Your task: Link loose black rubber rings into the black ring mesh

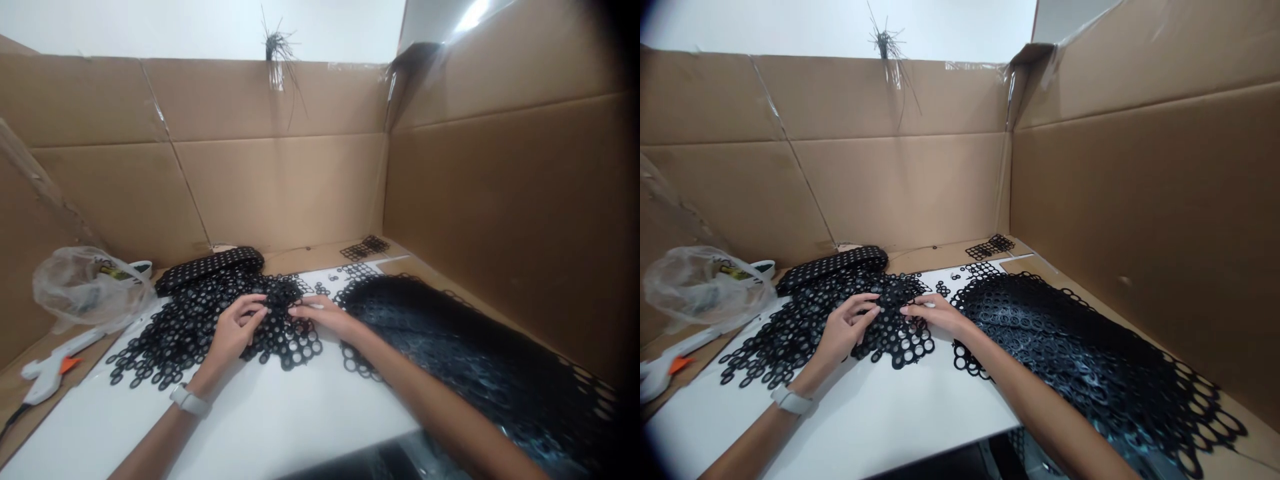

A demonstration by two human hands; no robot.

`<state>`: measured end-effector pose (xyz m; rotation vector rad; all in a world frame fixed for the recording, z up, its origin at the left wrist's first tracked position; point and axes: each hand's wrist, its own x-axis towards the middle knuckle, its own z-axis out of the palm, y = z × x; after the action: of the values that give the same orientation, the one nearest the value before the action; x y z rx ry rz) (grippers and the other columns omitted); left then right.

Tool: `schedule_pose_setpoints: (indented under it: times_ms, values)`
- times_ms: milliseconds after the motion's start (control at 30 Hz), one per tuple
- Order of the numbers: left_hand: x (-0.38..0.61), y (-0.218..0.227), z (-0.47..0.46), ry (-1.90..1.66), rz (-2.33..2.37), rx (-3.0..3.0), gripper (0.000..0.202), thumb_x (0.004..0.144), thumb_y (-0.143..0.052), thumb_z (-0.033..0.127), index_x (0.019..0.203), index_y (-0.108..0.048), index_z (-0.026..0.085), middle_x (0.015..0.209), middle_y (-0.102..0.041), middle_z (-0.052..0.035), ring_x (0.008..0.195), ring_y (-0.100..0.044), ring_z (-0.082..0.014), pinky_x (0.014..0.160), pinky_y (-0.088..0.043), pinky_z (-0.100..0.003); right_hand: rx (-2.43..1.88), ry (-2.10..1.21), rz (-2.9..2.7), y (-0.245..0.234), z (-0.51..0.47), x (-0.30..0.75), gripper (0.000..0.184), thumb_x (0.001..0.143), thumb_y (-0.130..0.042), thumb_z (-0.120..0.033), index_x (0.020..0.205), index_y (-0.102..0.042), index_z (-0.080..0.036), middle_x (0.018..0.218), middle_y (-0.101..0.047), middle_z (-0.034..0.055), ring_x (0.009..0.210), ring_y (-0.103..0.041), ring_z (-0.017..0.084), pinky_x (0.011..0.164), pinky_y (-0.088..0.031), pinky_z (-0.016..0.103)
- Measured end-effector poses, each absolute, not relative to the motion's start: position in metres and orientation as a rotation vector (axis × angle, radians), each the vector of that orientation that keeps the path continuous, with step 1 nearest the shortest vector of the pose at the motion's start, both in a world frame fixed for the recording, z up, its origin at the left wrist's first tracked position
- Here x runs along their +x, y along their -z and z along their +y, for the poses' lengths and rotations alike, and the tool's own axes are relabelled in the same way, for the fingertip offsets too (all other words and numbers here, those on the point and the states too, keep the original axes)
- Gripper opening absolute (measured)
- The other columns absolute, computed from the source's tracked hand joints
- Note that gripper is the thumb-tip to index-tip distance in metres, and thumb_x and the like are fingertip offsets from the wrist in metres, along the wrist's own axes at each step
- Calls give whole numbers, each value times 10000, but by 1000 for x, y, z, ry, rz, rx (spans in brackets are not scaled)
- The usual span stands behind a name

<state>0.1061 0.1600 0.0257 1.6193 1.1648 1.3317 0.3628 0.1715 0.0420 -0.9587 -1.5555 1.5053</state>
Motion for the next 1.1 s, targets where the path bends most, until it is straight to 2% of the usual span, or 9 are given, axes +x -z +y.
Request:
schedule_pose_setpoints:
  times_ms: [133, 200, 367, 500, 633, 733, 867, 1000, 1100]
  values:
    - [111, -23, 160, -1387, 1180, 1558, 558, 855, -824, 604, 1199, -706, 180, 1023, -799, -98, 383, -455, -41, 332, -361, -184, -1000, -1526, -1477, -47, 163, 356, 445, 717, -964, -501, 1008, -842, -187, 1033, -819, 67, 870, -707, 180, 747, -515, 268]
    - [116, -22, 158, -1387, 1190, 1545, 555, 857, -808, 626, 1162, -715, 173, 987, -803, -97, 367, -446, -41, 321, -336, -184, -1045, -1475, -1498, -49, 157, 352, 430, 713, -969, -490, 1013, -848, -207, 1027, -815, 51, 884, -707, 194, 750, -516, 274]
    - [121, -23, 153, -1313, 1216, 1593, 518, 865, -795, 621, 1113, -792, 166, 1006, -824, -120, 358, -483, -61, 324, -366, -207, -1184, -1358, -1580, -49, 150, 349, 344, 785, -925, -491, 974, -831, -220, 969, -809, 45, 818, -692, 222, 725, -526, 309]
    - [119, -23, 152, -1248, 1235, 1679, 470, 905, -765, 599, 1126, -821, 188, 1042, -830, -109, 411, -542, -86, 372, -421, -220, -1221, -1251, -1635, -43, 154, 351, 301, 832, -895, -430, 1025, -814, -214, 1096, -805, 45, 921, -709, 224, 806, -541, 305]
    - [115, -21, 151, -1221, 1281, 1782, 411, 936, -756, 563, 1146, -829, 217, 989, -834, -81, 455, -553, -104, 431, -426, -225, -1211, -1258, -1706, -37, 159, 352, 322, 865, -866, -458, 1063, -811, -210, 1082, -805, 48, 863, -718, 224, 788, -557, 318]
    - [112, -21, 150, -1207, 1298, 1853, 370, 947, -756, 535, 1145, -846, 235, 886, -822, -59, 481, -538, -119, 470, -423, -231, -1210, -1174, -1716, -37, 158, 352, 298, 865, -875, -447, 1054, -819, -223, 1117, -807, 63, 979, -733, 270, 892, -568, 360]
    - [111, -23, 149, -1215, 1218, 2078, 322, 990, -707, 480, 1168, -858, 257, 1023, -823, -69, 590, -588, -143, 535, -460, -243, -1087, -1134, -1778, -42, 156, 354, 249, 899, -853, -420, 1058, -823, -230, 1140, -814, 79, 1087, -729, 306, 995, -560, 395]
    - [111, -26, 148, -1192, 1188, 2196, 286, 987, -713, 431, 1154, -866, 258, 918, -804, -47, 604, -553, -141, 575, -448, -250, -1061, -1104, -1869, -42, 158, 356, 279, 910, -839, -470, 1024, -812, -217, 1089, -817, 81, 1070, -727, 317, 962, -564, 387]
    - [110, -28, 147, -1166, 1216, 2161, 248, 950, -743, 419, 1062, -884, 248, 817, -789, -31, 591, -552, -142, 570, -438, -252, -1020, -1051, -1947, -42, 159, 357, 278, 956, -783, -489, 1024, -804, -220, 1077, -817, 75, 1043, -726, 304, 951, -552, 372]
